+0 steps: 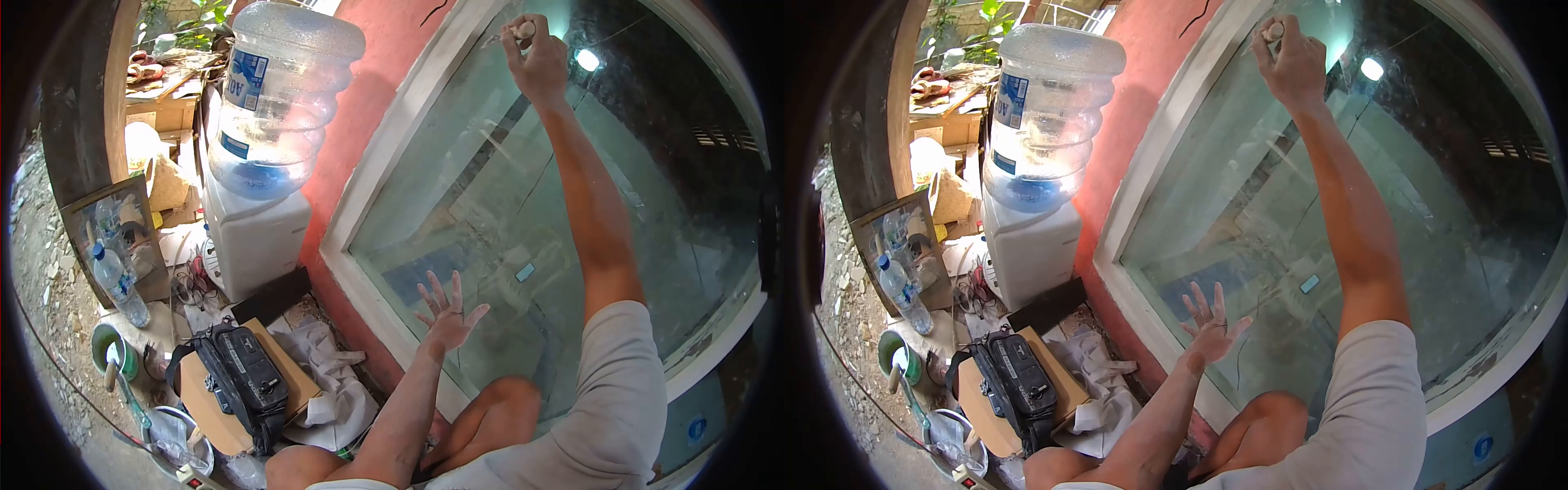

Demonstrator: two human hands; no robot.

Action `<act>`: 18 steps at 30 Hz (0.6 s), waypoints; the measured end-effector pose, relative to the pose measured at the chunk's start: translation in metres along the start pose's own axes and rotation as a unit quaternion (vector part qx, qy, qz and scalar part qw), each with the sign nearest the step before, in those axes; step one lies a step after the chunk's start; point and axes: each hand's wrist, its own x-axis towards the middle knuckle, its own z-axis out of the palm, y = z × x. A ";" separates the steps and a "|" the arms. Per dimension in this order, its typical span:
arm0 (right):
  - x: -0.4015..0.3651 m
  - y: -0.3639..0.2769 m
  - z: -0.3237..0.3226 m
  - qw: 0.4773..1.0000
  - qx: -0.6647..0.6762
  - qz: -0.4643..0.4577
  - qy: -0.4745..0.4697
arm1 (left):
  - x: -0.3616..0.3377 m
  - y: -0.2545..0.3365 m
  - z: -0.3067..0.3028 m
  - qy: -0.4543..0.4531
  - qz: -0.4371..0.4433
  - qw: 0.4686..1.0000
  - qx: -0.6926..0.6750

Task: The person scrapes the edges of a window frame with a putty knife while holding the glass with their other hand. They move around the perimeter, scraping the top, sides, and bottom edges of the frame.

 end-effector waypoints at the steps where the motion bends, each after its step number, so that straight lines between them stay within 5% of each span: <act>1: -0.005 0.002 0.002 1.000 -0.001 0.009 0.007 | 0.000 -0.001 0.001 -0.002 -0.001 1.000 0.001; 5: -0.005 -0.020 -0.006 0.995 -0.090 -0.029 -0.001 | 0.000 -0.002 0.002 -0.002 0.003 1.000 0.000; 15: -0.018 -0.024 -0.007 0.998 -0.056 -0.010 -0.029 | 0.001 -0.003 0.003 0.003 0.010 1.000 -0.010; 18: 0.002 -0.014 -0.041 0.992 -0.096 -0.070 0.044 | 0.002 -0.005 0.004 0.001 0.007 1.000 0.000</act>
